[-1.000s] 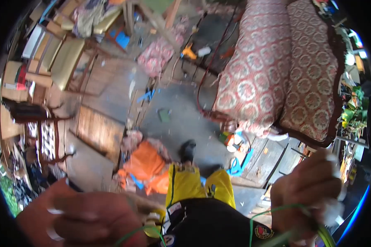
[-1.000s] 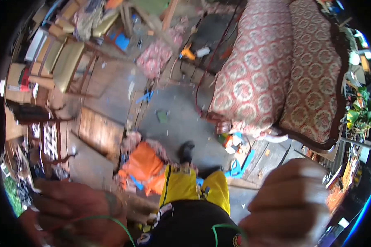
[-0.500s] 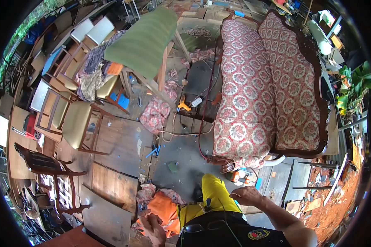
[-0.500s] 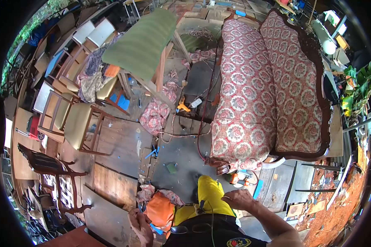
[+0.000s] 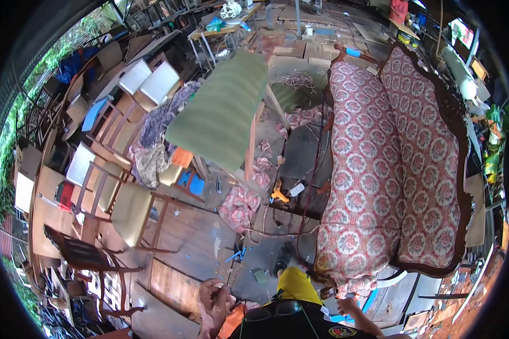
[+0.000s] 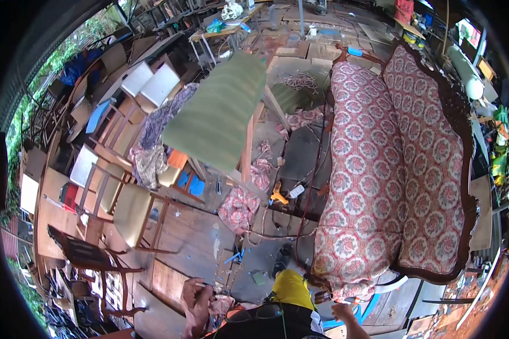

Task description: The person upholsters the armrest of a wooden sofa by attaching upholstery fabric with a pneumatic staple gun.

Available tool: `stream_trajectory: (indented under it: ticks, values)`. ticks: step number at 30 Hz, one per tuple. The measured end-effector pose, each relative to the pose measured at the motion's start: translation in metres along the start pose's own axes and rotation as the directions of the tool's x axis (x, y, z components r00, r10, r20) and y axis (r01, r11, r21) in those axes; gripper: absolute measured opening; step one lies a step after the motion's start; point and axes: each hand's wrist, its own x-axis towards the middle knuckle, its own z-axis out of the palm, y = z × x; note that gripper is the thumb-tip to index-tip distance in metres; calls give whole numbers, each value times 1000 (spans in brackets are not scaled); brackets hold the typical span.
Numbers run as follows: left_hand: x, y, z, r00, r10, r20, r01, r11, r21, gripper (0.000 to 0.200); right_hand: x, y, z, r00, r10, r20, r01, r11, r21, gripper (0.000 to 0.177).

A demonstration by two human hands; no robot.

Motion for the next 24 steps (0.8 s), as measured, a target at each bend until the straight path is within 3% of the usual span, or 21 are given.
stream_trajectory:
  ticks: [2, 4, 5, 6, 8, 10, 12, 14, 16, 18, 22, 24]
  values:
    - [36, 15, 3, 998, 4, 64, -18, 973, 228, 17, 22, 5, 13, 996, 43, 77, -46, 998, 45, 28]
    - [61, 33, 17, 996, -52, 75, 32, 968, 248, 21, 9, -30, 19, 993, 50, 107, -55, 998, 45, 26]
    - [77, 23, 23, 999, 37, 38, -44, 978, 203, 22, 79, 7, 22, 978, 45, 204, -24, 994, -105, 21]
    - [87, 22, 30, 994, 108, 8, -108, 980, 170, 22, 54, -17, 16, 984, -18, 179, 25, 999, -35, 22]
    - [101, 26, 38, 996, -17, 93, -7, 968, 250, 23, 5, -63, 7, 992, -87, 87, 66, 974, 217, 25]
    - [124, -15, 43, 991, 0, 131, -33, 967, 251, 22, -20, -103, -3, 992, -124, 10, 111, 924, 366, 28]
    - [138, -26, 55, 985, 20, 170, -60, 971, 233, 22, -36, -120, -11, 987, -152, -51, 159, 895, 416, 36]
    - [157, -12, 77, 974, 72, 216, -148, 921, 361, 21, -45, -131, -16, 987, -149, -66, 163, 876, 453, 36]
    - [175, -1, 93, 968, 25, 248, -124, 911, 392, 23, -54, -131, -12, 979, -80, -190, 164, 861, 481, 26]
    - [204, -10, 113, 960, -52, 274, -34, 953, 300, 24, -37, -115, -9, 976, -52, -214, 157, 845, 510, 24]
    - [262, -7, 167, 917, -1, 400, -165, 910, 381, 17, -4, -108, -10, 979, -41, -199, 150, 808, 570, 32]
    - [295, -7, 201, 905, 3, 426, -183, 905, 383, 15, 22, -127, -17, 964, 7, -265, 154, 799, 582, 23]
